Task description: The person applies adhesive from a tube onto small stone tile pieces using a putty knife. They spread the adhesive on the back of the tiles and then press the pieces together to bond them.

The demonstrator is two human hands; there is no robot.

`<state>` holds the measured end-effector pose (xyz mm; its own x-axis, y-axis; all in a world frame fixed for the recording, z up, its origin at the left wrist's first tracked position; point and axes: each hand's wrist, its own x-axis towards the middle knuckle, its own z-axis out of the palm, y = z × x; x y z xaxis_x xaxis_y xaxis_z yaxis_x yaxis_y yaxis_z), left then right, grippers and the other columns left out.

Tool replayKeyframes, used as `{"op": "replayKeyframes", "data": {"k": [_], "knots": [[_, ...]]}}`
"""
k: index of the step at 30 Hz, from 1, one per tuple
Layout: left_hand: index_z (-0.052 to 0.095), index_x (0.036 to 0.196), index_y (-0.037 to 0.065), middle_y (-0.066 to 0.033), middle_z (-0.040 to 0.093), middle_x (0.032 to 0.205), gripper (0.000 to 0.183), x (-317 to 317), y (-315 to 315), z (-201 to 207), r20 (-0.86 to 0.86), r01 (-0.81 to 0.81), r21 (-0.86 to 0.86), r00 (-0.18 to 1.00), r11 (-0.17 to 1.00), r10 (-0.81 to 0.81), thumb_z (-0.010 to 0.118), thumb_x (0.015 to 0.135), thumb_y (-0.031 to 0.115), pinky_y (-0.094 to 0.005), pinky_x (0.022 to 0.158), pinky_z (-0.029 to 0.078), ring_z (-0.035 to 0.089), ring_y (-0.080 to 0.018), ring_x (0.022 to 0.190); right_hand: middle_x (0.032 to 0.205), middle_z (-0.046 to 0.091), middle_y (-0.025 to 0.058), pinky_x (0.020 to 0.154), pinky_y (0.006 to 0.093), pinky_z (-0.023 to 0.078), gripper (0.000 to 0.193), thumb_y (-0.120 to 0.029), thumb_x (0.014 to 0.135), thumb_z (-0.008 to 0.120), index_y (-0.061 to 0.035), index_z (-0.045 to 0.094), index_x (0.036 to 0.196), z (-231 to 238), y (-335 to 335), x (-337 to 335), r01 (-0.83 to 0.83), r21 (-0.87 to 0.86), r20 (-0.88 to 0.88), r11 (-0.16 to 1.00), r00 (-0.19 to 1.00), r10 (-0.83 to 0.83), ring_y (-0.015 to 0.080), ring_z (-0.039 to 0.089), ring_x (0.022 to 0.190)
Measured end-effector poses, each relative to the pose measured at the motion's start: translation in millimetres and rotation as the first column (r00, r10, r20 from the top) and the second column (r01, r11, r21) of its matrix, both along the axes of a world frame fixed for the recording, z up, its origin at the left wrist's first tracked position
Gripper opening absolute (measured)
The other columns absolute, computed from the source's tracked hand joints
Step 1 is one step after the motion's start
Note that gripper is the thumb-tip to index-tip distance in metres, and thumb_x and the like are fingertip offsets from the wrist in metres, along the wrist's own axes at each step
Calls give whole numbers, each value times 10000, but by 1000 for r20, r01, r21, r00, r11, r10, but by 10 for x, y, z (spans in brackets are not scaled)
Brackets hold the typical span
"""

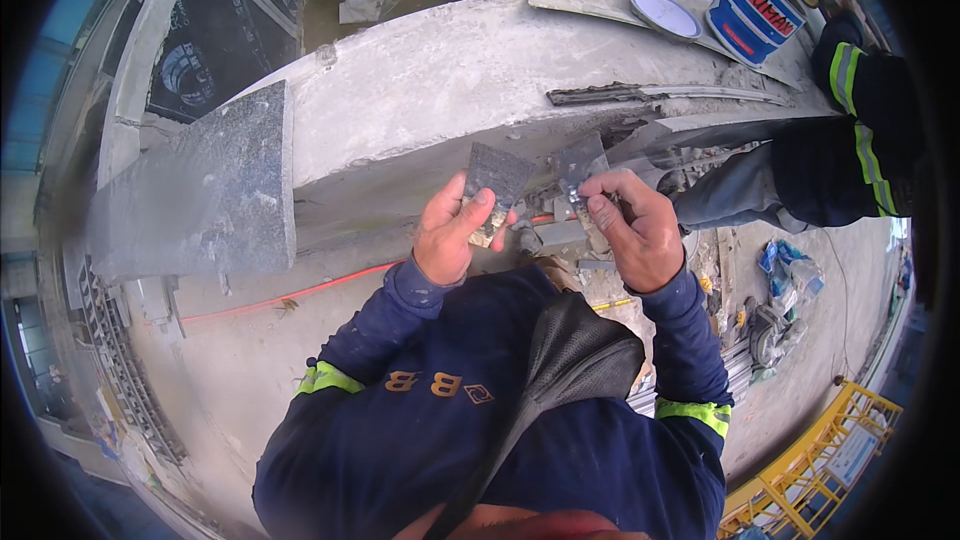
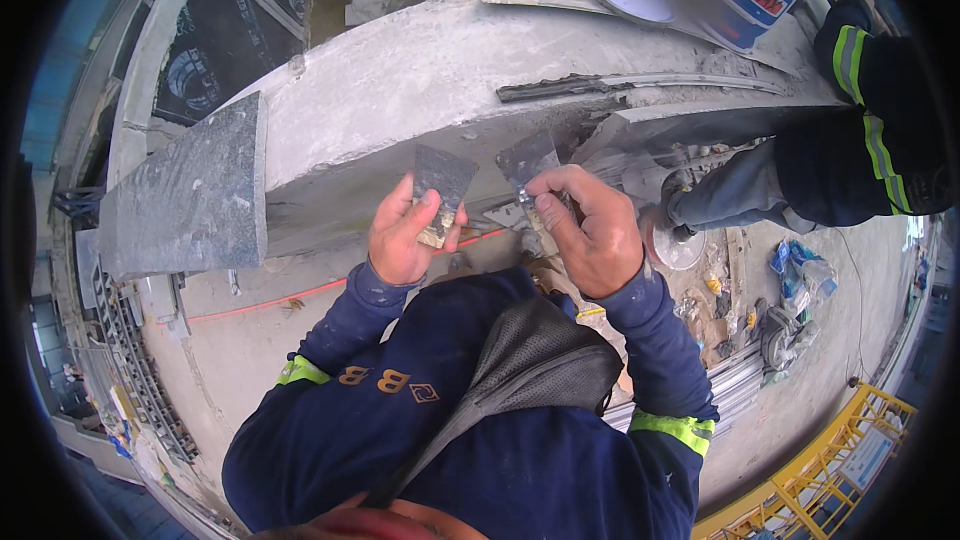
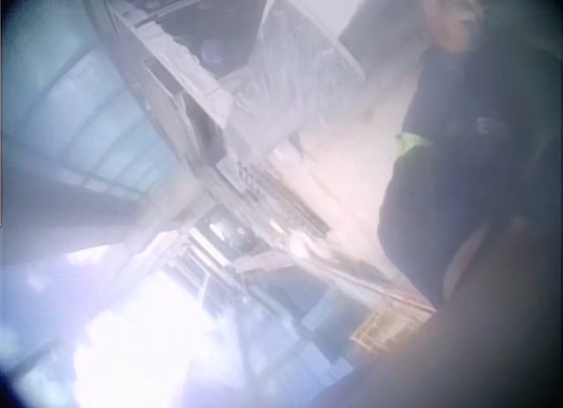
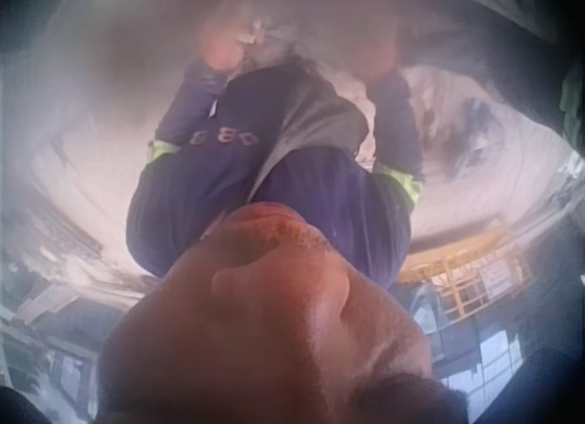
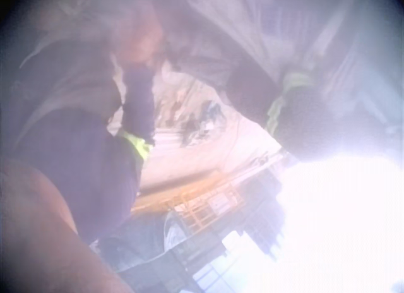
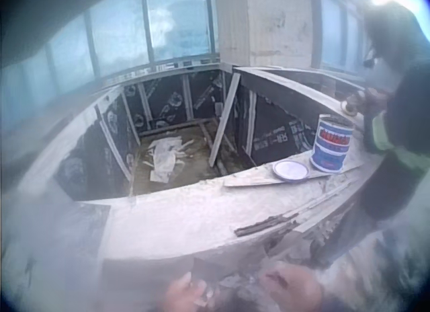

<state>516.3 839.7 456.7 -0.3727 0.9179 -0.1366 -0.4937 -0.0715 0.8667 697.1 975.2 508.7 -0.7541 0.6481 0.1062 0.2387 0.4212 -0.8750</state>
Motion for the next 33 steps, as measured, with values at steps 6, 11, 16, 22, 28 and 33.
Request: {"op": "replayKeyframes", "data": {"k": [6,11,16,22,28,33], "knots": [[533,1168,-19,-97,621,848,381,-85,-133,53,-110,-16,-107,994,994,4,516,989,317,-249,538,439,532,-114,597,769,585,126,587,314,440,236,-188,869,681,30,628,942,14,-98,-427,-149,165,-67,975,984,162,229,541,621],[534,1179,-15,-92,627,870,482,-44,-178,69,-325,-40,2,945,999,39,457,994,424,-257,545,457,569,-113,645,706,550,124,530,342,413,208,-170,869,680,18,597,841,-2,-170,-620,-135,159,-93,978,984,151,252,528,564],[515,1165,-10,-110,623,974,537,-34,-176,12,35,-218,152,976,964,215,330,1017,472,-293,635,501,605,-146,792,679,520,120,561,312,410,218,-160,910,638,24,562,822,64,-264,-646,-123,-168,-201,978,976,88,198,497,577],[462,1308,-49,-136,602,1173,421,-25,-198,-31,355,-99,173,934,980,32,457,1004,243,-313,848,509,621,-197,1006,678,527,134,597,325,424,197,-146,930,603,21,533,851,93,-318,-645,-217,-110,-232,970,954,187,220,509,598],[459,1327,-48,-140,600,1205,381,-199,-209,-15,381,94,259,905,961,-191,480,975,99,-312,913,492,597,-192,1093,680,538,137,591,319,417,207,-150,925,610,14,516,841,49,-286,-619,-242,-128,-173,962,960,219,217,508,594],[528,1183,-38,-125,636,1080,263,-286,-146,103,75,-138,123,989,983,129,483,987,133,-302,833,503,625,-175,952,760,568,94,598,293,414,172,-126,918,613,-5,503,864,6,-288,-617,-224,-146,-210,964,959,191,157,501,628]]}}
